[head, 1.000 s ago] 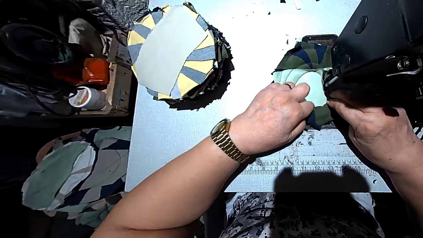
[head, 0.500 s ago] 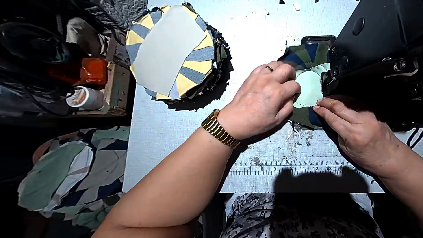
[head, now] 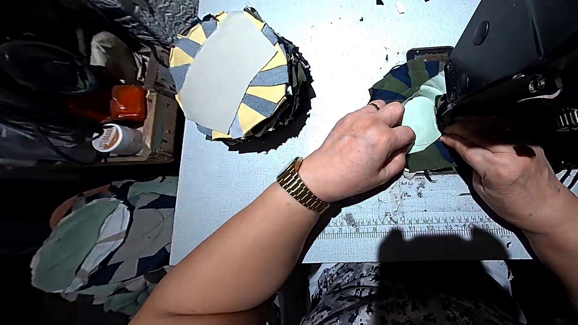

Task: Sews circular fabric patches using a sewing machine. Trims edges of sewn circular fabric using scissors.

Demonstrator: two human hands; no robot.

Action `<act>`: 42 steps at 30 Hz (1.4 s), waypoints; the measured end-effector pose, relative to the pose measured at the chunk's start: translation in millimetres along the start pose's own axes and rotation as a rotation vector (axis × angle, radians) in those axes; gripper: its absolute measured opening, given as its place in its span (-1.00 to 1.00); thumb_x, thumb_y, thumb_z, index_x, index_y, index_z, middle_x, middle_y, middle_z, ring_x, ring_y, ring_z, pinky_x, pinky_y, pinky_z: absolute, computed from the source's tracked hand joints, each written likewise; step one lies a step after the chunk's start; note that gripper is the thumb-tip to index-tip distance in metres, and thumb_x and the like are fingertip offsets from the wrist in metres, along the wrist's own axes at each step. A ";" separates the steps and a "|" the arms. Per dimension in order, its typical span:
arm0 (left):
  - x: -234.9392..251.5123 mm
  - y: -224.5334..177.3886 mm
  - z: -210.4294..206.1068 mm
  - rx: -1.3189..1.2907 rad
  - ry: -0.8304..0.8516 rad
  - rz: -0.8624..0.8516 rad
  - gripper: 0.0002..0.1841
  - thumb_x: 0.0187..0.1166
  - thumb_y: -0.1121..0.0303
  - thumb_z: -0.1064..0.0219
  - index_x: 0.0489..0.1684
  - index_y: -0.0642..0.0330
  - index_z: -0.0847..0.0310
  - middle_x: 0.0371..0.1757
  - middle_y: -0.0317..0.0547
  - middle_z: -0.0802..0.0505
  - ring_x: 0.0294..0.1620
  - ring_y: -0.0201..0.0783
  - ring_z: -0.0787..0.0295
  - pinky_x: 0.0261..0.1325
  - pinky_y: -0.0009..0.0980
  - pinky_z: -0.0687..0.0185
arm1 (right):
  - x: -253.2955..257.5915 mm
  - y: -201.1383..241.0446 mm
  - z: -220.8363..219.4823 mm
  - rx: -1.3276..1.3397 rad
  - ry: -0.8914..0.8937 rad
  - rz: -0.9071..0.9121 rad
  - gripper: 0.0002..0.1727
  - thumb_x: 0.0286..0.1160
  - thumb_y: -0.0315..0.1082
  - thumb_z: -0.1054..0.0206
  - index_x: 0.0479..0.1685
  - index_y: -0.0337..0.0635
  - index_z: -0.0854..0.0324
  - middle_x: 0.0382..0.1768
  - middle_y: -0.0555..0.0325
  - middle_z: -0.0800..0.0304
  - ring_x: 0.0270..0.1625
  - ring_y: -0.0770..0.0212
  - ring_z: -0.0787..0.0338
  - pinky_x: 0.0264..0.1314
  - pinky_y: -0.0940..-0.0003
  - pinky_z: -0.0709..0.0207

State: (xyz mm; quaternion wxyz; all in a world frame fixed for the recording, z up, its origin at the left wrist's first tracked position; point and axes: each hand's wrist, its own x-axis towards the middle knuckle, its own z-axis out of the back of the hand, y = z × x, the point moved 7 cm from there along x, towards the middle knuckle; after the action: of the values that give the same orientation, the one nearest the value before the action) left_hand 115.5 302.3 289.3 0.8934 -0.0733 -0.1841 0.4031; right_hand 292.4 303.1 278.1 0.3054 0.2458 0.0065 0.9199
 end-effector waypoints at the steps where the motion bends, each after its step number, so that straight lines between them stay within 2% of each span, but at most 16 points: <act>1: 0.0 -1.0 0.1 -0.002 -0.002 -0.007 -0.72 0.56 0.29 -0.22 -0.02 0.09 -0.87 -0.22 -0.14 -0.72 -0.09 -0.12 -0.61 -0.12 -0.24 -0.48 | 0.9 -0.7 0.6 0.005 0.000 -0.001 -0.69 0.67 -0.56 -0.14 0.15 -0.32 -0.80 0.25 -0.13 -0.82 0.43 -0.09 -0.73 0.53 0.07 -0.52; 6: 0.3 -3.2 -0.7 -0.001 0.001 -0.021 -0.73 0.56 0.28 -0.23 -0.05 0.08 -0.88 -0.27 -0.15 -0.70 -0.14 -0.13 -0.59 -0.14 -0.25 -0.45 | 2.9 -4.0 0.1 -0.029 0.010 -0.001 -0.64 0.61 -0.63 -0.08 0.18 -0.33 -0.77 0.30 -0.14 -0.79 0.49 -0.12 -0.68 0.61 0.04 -0.46; 10: 1.5 -4.6 -3.1 0.005 0.004 -0.034 -0.72 0.57 0.27 -0.23 -0.03 0.07 -0.89 -0.26 -0.14 -0.69 -0.14 -0.11 -0.58 -0.15 -0.22 -0.44 | 0.8 -13.4 -4.8 -0.098 0.085 -0.079 -0.56 0.65 -0.60 -0.07 0.43 -0.28 -0.65 0.52 -0.07 -0.64 0.62 -0.08 -0.56 0.70 0.00 -0.32; 12: 3.0 -4.3 -5.1 -0.005 0.003 -0.032 -0.72 0.56 0.27 -0.23 -0.03 0.07 -0.88 -0.15 -0.10 -0.71 0.01 -0.06 -0.59 0.00 -0.15 -0.47 | 0.6 -15.4 -5.0 -0.136 0.110 -0.116 -0.50 0.65 -0.63 -0.04 0.51 -0.26 -0.60 0.59 -0.04 -0.58 0.63 -0.06 -0.56 0.69 -0.01 -0.32; 15: 5.0 -0.9 -8.4 -0.051 -0.003 -0.027 -0.73 0.58 0.27 -0.23 -0.02 0.11 -0.86 0.16 -0.02 -0.75 0.33 -0.02 -0.60 0.33 -0.09 -0.53 | -0.9 -16.7 -1.6 -0.153 0.088 -0.172 -0.44 0.63 -0.65 -0.01 0.61 -0.23 -0.51 0.58 -0.11 -0.57 0.61 -0.11 -0.56 0.68 -0.06 -0.32; 17: 6.2 3.9 -12.0 -0.052 -0.007 -0.035 -0.71 0.66 0.24 -0.16 0.02 0.12 -0.81 0.28 0.00 -0.76 0.47 -0.03 -0.58 0.48 -0.10 -0.51 | -2.5 -18.1 2.2 -0.162 0.049 -0.226 -0.44 0.68 -0.61 -0.02 0.67 -0.17 -0.44 0.52 -0.17 -0.61 0.52 -0.16 -0.64 0.56 -0.12 -0.46; 20: 7.0 11.2 -14.1 -0.040 -0.042 -0.039 -0.67 0.71 0.25 -0.09 0.11 0.14 -0.78 0.31 0.00 -0.76 0.51 -0.02 -0.57 0.54 -0.07 -0.47 | -3.7 -18.2 6.8 -0.177 -0.012 -0.227 -0.44 0.68 -0.58 -0.03 0.67 -0.16 -0.45 0.30 -0.30 -0.72 0.27 -0.28 -0.77 0.28 -0.23 -0.59; 23: 8.2 14.4 -14.3 -0.011 -0.049 -0.009 -0.64 0.71 0.25 -0.07 0.22 0.17 -0.72 0.33 0.02 -0.75 0.54 -0.01 -0.55 0.60 -0.04 -0.41 | -3.8 -21.0 7.7 -0.158 -0.002 -0.241 -0.43 0.66 -0.55 -0.02 0.67 -0.13 -0.45 0.32 -0.29 -0.71 0.31 -0.29 -0.75 0.32 -0.26 -0.57; 25: 8.9 13.9 -14.2 0.008 -0.059 -0.002 -0.61 0.69 0.26 -0.06 0.33 0.17 -0.67 0.34 0.02 -0.75 0.52 -0.01 -0.57 0.59 -0.03 -0.40 | -4.7 -22.1 8.6 -0.159 -0.009 -0.250 -0.46 0.68 -0.51 -0.03 0.65 -0.13 -0.48 0.35 -0.26 -0.72 0.35 -0.26 -0.74 0.36 -0.24 -0.56; 27: 9.7 13.4 -14.4 0.030 -0.069 0.007 -0.55 0.69 0.26 -0.05 0.46 0.15 -0.62 0.33 0.02 -0.75 0.49 0.00 -0.59 0.58 -0.02 -0.40 | -5.4 -22.3 9.9 -0.167 -0.026 -0.249 -0.46 0.65 -0.50 -0.05 0.63 -0.13 -0.50 0.29 -0.28 -0.73 0.29 -0.29 -0.76 0.28 -0.27 -0.57; 29: 10.6 14.0 -16.2 0.056 -0.053 0.029 -0.52 0.72 0.24 0.01 0.49 0.14 -0.62 0.34 0.02 -0.74 0.49 0.01 -0.57 0.58 -0.01 -0.37 | -6.2 -22.9 10.6 -0.172 -0.012 -0.246 -0.44 0.62 -0.48 -0.06 0.63 -0.14 -0.49 0.28 -0.29 -0.73 0.25 -0.32 -0.77 0.21 -0.31 -0.58; 31: 11.3 14.4 -17.7 0.074 -0.037 0.053 -0.52 0.74 0.21 0.05 0.46 0.14 -0.65 0.36 0.03 -0.73 0.51 0.02 -0.54 0.59 -0.01 -0.35 | -7.3 -24.0 10.5 -0.170 0.009 -0.266 -0.46 0.66 -0.43 -0.04 0.64 -0.13 -0.48 0.33 -0.27 -0.71 0.28 -0.30 -0.76 0.22 -0.31 -0.58; 32: 11.7 14.9 -18.1 0.088 -0.033 0.066 -0.51 0.74 0.19 0.05 0.46 0.13 -0.66 0.37 0.02 -0.73 0.53 0.03 -0.54 0.58 0.00 -0.35 | -7.5 -24.6 10.7 -0.167 0.007 -0.270 -0.47 0.66 -0.42 -0.04 0.63 -0.13 -0.50 0.31 -0.27 -0.72 0.25 -0.31 -0.77 0.17 -0.33 -0.59; 36: 12.7 19.3 -18.0 0.125 -0.037 0.123 -0.50 0.74 0.14 0.06 0.45 0.09 -0.66 0.32 0.00 -0.73 0.49 0.03 -0.54 0.51 0.01 -0.38 | -9.1 -29.7 10.8 -0.154 0.003 -0.297 -0.48 0.66 -0.40 -0.04 0.59 -0.12 -0.55 0.29 -0.26 -0.74 0.25 -0.31 -0.77 0.19 -0.35 -0.57; 40: 13.2 22.4 -17.6 0.189 -0.086 0.161 -0.52 0.73 0.12 0.06 0.32 0.11 -0.72 0.17 0.00 -0.75 0.34 0.06 -0.60 0.28 0.00 -0.47 | -10.1 -33.9 16.4 -0.152 -0.057 -0.302 -0.55 0.66 -0.41 -0.10 0.47 -0.16 -0.65 0.15 -0.27 -0.80 0.13 -0.32 -0.81 0.08 -0.35 -0.60; 42: 11.6 22.0 -16.1 0.225 -0.113 0.178 -0.55 0.73 0.11 0.05 0.18 0.12 -0.74 0.06 0.00 -0.74 0.21 0.07 -0.63 0.13 -0.02 -0.48 | -11.8 -32.4 24.2 -0.096 -0.101 -0.253 -0.63 0.69 -0.35 -0.16 0.35 -0.19 -0.72 0.10 -0.23 -0.83 0.15 -0.24 -0.82 0.16 -0.27 -0.63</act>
State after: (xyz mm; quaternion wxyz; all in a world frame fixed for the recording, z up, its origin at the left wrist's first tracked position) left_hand 113.5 325.8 271.4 0.8448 0.0340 -0.1806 0.5024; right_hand 329.6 319.4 288.8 0.4305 0.2741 -0.0220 0.8597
